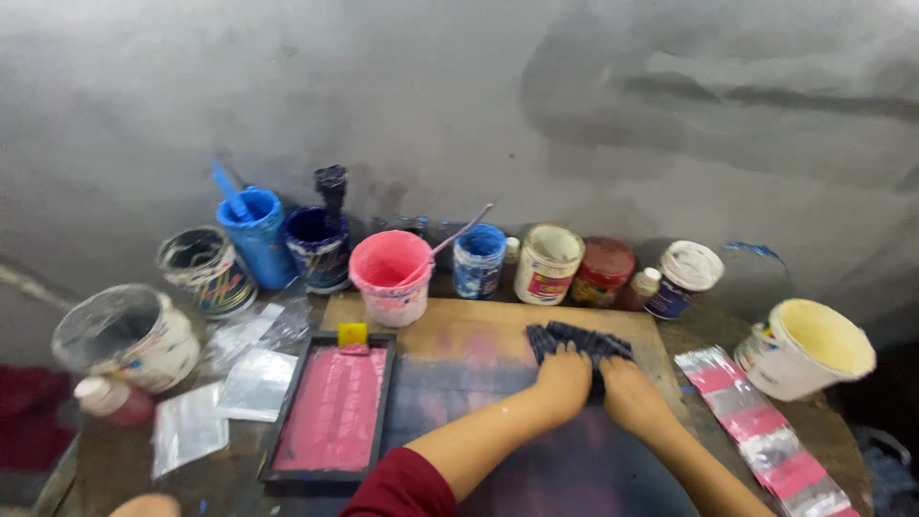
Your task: The person wipes a wooden board with a dark cloth, then places a clear plastic sheet on it. They then use a yellow squeegee to spread pink ink evenly across a screen printing frame.
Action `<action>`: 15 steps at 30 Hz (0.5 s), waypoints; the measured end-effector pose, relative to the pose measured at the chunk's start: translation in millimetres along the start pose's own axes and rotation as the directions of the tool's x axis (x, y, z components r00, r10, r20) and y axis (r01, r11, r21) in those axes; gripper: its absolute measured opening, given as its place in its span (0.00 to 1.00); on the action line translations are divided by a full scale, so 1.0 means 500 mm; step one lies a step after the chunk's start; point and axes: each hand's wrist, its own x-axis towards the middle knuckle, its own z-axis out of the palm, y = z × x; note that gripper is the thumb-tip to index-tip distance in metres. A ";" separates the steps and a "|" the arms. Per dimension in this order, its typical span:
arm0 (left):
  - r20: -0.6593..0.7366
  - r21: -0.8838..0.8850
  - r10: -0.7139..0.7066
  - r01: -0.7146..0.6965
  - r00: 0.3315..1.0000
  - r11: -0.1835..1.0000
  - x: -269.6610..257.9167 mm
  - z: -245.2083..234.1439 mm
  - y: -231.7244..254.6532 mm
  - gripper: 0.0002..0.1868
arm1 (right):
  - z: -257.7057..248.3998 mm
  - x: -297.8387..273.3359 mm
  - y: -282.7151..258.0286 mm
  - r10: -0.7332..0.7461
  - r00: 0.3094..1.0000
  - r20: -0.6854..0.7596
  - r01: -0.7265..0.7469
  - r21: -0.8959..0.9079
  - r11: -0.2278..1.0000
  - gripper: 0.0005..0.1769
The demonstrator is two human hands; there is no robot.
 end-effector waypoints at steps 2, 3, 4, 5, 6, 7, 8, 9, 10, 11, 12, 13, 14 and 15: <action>0.035 0.034 -0.041 0.039 0.999 0.999 -0.053 -0.019 0.007 0.17 | 0.002 -0.015 -0.040 0.047 0.993 0.105 -0.049 0.019 0.999 0.16; 0.074 0.068 -0.059 0.054 0.995 0.996 -0.082 -0.028 0.013 0.17 | 0.004 -0.024 -0.060 0.115 0.972 0.206 -0.122 0.024 0.992 0.17; 0.064 0.069 -0.097 0.092 0.993 0.993 -0.103 -0.043 0.006 0.17 | -0.011 -0.023 -0.092 0.076 0.975 0.211 -0.084 0.027 0.996 0.17; 0.185 -0.006 -0.084 0.086 0.979 0.996 -0.126 -0.059 -0.001 0.18 | -0.026 -0.023 -0.127 0.006 0.985 0.174 -0.027 0.119 0.993 0.14; 0.303 -0.086 -0.060 0.090 0.951 0.992 -0.152 -0.077 -0.012 0.19 | -0.041 -0.020 -0.165 -0.062 0.989 0.137 0.031 0.213 0.977 0.13; 0.298 -0.086 -0.098 0.129 0.950 0.988 -0.180 -0.133 -0.039 0.19 | -0.046 -0.014 -0.186 -0.101 0.984 0.145 0.067 0.221 0.973 0.13; 0.219 -0.196 0.009 0.035 0.976 0.980 -0.211 -0.188 -0.062 0.13 | -0.048 -0.011 -0.206 -0.053 0.981 0.189 0.005 0.245 0.970 0.09; 0.122 -0.292 0.107 -0.067 0.987 0.954 -0.243 -0.241 -0.083 0.07 | -0.050 -0.009 -0.226 -0.006 0.972 0.235 -0.058 0.264 0.963 0.06; 0.116 -0.291 0.076 -0.039 0.990 0.956 -0.278 -0.286 -0.101 0.07 | -0.092 0.013 -0.263 -0.038 0.970 0.241 -0.029 0.268 0.963 0.06; -0.003 -0.422 0.007 -0.008 1.000 0.906 -0.314 -0.329 -0.117 0.09 | -0.134 0.034 -0.300 -0.076 0.993 0.094 0.041 0.333 0.942 0.05; -0.111 -0.542 -0.078 0.006 0.991 0.840 -0.350 -0.372 -0.127 0.15 | -0.174 0.050 -0.336 -0.102 0.993 -0.055 0.116 0.395 0.911 0.08; -0.112 -0.539 -0.110 0.033 0.988 0.842 -0.392 -0.430 -0.137 0.15 | -0.212 0.070 -0.377 -0.131 0.990 -0.051 0.141 0.406 0.903 0.08; -0.204 -0.602 -0.166 0.010 0.965 0.799 -0.436 -0.488 -0.148 0.24 | -0.249 0.088 -0.422 -0.192 0.970 -0.147 0.235 0.379 0.895 0.12; -0.290 -0.657 -0.227 -0.021 0.930 0.754 -0.479 -0.547 -0.157 0.33 | -0.287 0.105 -0.467 -0.251 0.937 -0.241 0.325 0.345 0.881 0.16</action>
